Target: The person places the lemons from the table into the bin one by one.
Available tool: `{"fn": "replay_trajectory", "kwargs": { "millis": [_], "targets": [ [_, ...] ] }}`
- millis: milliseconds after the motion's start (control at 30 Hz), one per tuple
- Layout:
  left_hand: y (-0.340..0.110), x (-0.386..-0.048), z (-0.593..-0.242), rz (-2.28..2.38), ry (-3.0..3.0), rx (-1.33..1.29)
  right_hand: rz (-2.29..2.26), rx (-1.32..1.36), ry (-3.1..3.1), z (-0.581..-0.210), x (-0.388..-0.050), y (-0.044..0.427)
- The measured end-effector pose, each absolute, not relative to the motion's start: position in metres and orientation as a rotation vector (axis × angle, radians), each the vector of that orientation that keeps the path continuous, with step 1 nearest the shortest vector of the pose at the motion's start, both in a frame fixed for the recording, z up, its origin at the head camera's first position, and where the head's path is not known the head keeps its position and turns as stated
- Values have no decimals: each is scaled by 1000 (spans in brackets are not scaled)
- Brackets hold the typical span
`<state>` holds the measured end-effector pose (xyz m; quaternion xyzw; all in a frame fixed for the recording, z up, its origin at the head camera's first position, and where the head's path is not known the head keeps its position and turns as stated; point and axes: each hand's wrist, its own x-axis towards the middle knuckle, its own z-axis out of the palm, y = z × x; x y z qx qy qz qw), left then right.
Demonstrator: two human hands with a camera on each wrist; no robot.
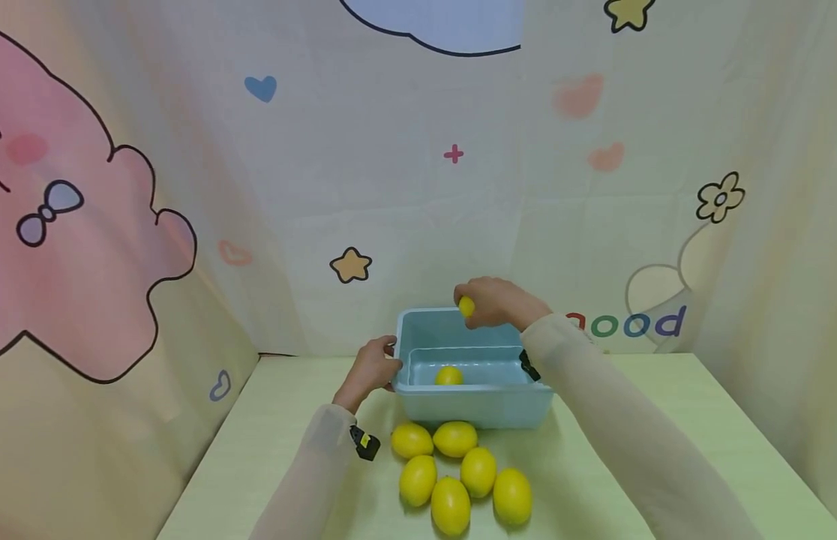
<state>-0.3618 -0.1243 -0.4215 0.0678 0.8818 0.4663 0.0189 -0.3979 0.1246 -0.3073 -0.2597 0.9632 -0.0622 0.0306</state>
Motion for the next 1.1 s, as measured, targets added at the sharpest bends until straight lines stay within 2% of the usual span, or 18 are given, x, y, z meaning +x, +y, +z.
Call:
{"fn": "replay_trajectory", "kwargs": {
  "millis": [633, 1100],
  "targets": [
    [-124, -362, -427, 1455, 2728, 179, -249, -688, 2883, -339, -414, 131],
    [-124, -365, -422, 1442, 2738, 177, -276, -636, 2867, -346, -417, 133]
  ]
}}
